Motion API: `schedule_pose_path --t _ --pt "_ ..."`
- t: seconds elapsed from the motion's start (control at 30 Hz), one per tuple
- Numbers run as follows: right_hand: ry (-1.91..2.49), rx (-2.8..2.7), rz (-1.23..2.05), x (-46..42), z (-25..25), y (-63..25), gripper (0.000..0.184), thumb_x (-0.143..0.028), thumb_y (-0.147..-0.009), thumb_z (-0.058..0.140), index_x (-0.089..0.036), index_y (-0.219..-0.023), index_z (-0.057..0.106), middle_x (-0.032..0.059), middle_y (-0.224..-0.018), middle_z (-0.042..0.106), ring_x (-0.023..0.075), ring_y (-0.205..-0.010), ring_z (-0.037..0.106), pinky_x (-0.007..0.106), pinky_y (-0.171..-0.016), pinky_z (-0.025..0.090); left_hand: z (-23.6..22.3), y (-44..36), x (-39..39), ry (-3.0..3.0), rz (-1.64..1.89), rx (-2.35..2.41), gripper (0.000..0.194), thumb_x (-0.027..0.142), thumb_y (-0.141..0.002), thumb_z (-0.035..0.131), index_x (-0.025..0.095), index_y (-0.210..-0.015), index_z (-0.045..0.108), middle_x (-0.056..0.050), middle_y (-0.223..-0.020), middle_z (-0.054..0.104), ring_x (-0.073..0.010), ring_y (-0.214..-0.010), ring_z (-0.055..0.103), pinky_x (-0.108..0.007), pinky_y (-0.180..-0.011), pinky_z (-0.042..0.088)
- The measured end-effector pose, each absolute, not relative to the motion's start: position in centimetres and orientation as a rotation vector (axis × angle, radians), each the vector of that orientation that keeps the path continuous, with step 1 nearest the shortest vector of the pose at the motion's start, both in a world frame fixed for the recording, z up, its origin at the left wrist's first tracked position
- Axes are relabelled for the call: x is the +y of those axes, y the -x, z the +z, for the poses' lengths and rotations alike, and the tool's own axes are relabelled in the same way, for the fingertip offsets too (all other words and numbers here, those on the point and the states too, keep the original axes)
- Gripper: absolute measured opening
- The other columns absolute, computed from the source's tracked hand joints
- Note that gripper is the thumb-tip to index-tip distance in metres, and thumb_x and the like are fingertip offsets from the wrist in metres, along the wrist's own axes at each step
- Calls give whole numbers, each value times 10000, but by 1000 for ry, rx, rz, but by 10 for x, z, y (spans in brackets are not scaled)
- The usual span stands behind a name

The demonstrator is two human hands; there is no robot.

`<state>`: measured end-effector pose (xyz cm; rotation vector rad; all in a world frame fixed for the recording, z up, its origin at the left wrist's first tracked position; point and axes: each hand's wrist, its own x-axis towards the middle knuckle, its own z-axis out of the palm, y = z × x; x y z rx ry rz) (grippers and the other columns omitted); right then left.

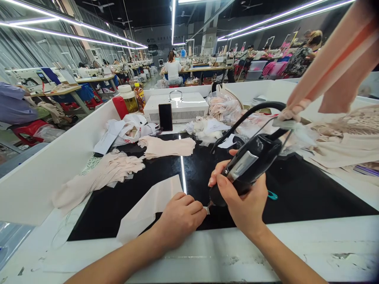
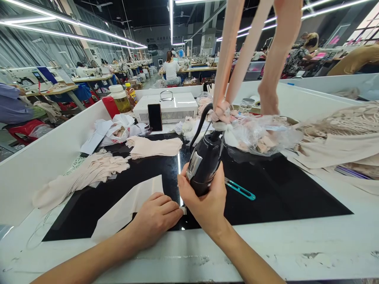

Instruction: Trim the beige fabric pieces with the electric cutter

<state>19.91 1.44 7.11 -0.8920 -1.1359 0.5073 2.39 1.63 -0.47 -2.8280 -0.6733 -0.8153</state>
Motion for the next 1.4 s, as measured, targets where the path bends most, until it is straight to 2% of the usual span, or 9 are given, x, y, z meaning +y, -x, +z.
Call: schedule_pose_path --t 0.3,0.6,1.0,1.4 --pt "764 -1021 661 8 72 -200 511 -247 -848 905 -294 -1272 623 -51 -841 731 142 -605 667 280 -578 617 -4 -25 16 2807 -840 -689 334 188 -1189 475 193 -903 646 25 -774 640 -177 -735 546 -349 -692 368" --pt "726 -1079 659 3 64 -201 464 -235 -900 888 -299 -1285 638 -44 -862 735 126 -625 683 252 -603 626 -5 -24 16 2830 -826 -697 296 193 -1191 476 189 -951 648 19 -791 642 -185 -748 554 -351 -704 352" --pt "769 -1026 643 4 67 -199 495 -266 -860 918 -284 -1266 635 -46 -833 742 126 -616 692 244 -604 633 -5 -26 16 2819 -837 -692 333 197 -1193 467 190 -909 640 20 -770 628 -186 -728 539 -352 -684 348" --pt "769 -1033 635 2 67 -202 491 -156 -849 869 -295 -1261 640 -60 -840 745 122 -622 682 250 -616 633 -3 -1 20 2950 -730 -793 228 210 -1167 554 200 -997 704 -1 -954 740 -181 -851 642 -347 -799 453"
